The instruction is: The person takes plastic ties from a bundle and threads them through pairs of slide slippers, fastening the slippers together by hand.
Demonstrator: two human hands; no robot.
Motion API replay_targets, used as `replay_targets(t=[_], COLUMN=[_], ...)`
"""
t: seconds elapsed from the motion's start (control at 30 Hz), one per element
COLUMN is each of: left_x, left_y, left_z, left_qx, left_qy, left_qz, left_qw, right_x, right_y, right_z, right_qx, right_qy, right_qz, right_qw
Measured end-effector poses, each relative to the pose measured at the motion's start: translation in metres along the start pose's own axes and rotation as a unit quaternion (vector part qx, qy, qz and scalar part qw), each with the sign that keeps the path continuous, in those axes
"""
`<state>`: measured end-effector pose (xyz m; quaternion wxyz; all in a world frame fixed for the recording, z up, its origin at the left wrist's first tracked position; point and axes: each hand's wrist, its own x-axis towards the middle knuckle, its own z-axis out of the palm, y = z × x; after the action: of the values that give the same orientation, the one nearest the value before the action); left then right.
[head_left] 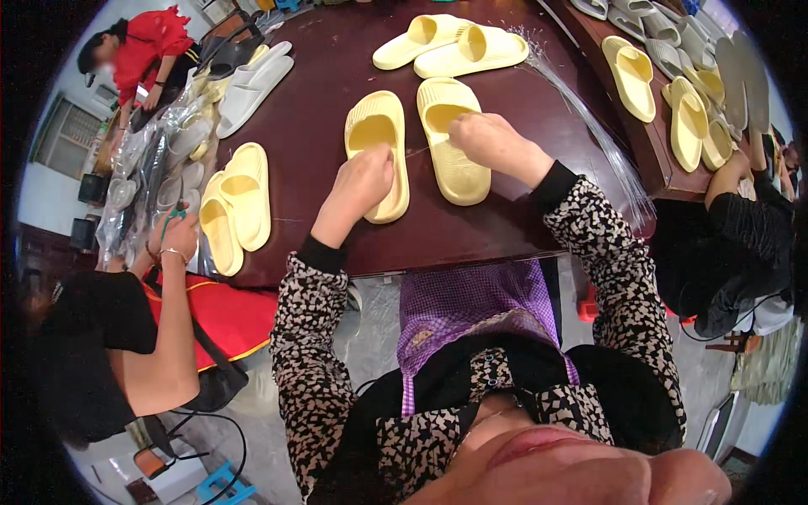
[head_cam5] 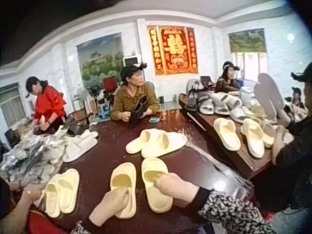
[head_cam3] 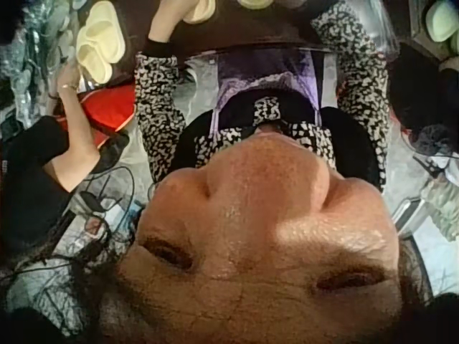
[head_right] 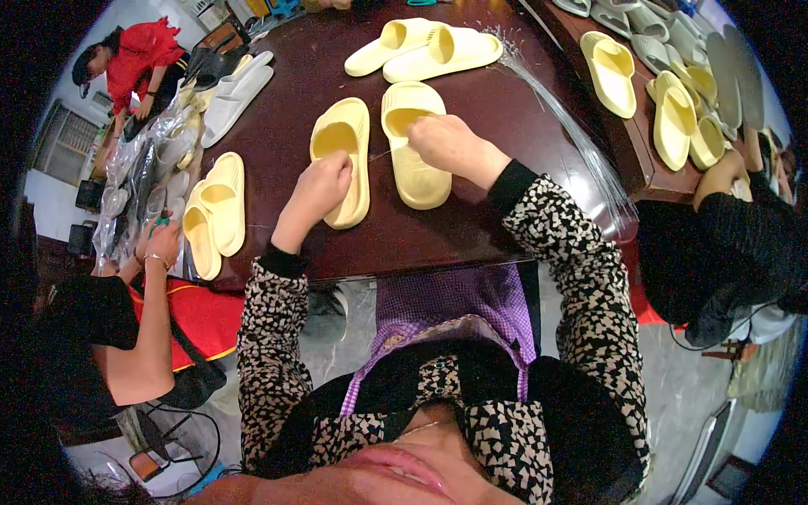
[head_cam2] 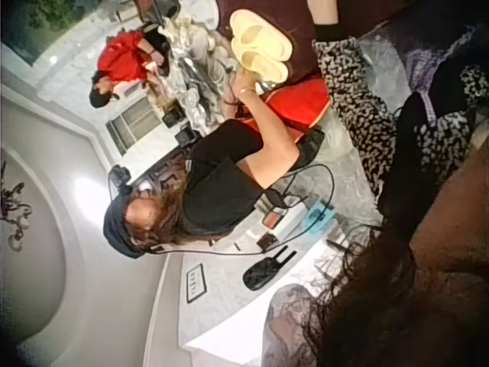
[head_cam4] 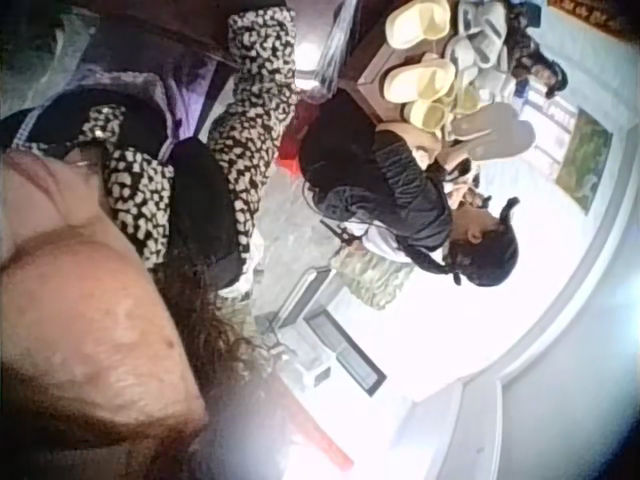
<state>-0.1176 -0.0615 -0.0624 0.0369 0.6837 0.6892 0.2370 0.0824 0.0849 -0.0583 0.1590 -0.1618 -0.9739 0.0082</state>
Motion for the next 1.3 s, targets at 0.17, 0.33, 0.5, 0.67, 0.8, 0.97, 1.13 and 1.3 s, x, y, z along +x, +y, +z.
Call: replay_targets(t=[0.17,0.33,0.5,0.67,0.8,0.97,1.13,1.3], left_x=[0.010,0.018,0.025,0.033,0.027,0.023,0.024,0.025], left_y=[-0.015,-0.023,-0.032,-0.013,-0.015,-0.032,-0.019,-0.020], left_z=[0.015,0.021,0.022,0.028,0.044,0.053,0.051,0.050], left_qx=[0.018,0.015,-0.081,-0.198,-0.207,-0.185,-0.199,-0.180], left_qy=[0.051,0.089,0.092,0.052,0.045,0.081,0.099,0.110], left_qz=[0.022,0.044,-0.012,-0.063,-0.047,-0.009,0.002,0.015], left_qw=[0.998,0.995,0.992,0.977,0.976,0.979,0.975,0.977], right_x=[0.002,-0.003,0.003,0.013,0.043,0.081,0.076,0.075], right_y=[0.007,0.021,0.045,0.085,0.093,0.094,0.107,0.094], right_z=[0.003,-0.009,-0.023,-0.002,0.022,0.052,0.055,0.049], right_qx=[0.019,0.220,0.502,0.482,0.333,0.210,0.124,0.117], right_qy=[-0.043,-0.002,-0.003,0.075,-0.020,-0.047,0.000,0.036], right_qz=[0.009,0.058,0.208,0.352,0.445,0.429,0.375,0.358], right_qw=[0.999,0.974,0.840,0.799,0.831,0.877,0.919,0.926])
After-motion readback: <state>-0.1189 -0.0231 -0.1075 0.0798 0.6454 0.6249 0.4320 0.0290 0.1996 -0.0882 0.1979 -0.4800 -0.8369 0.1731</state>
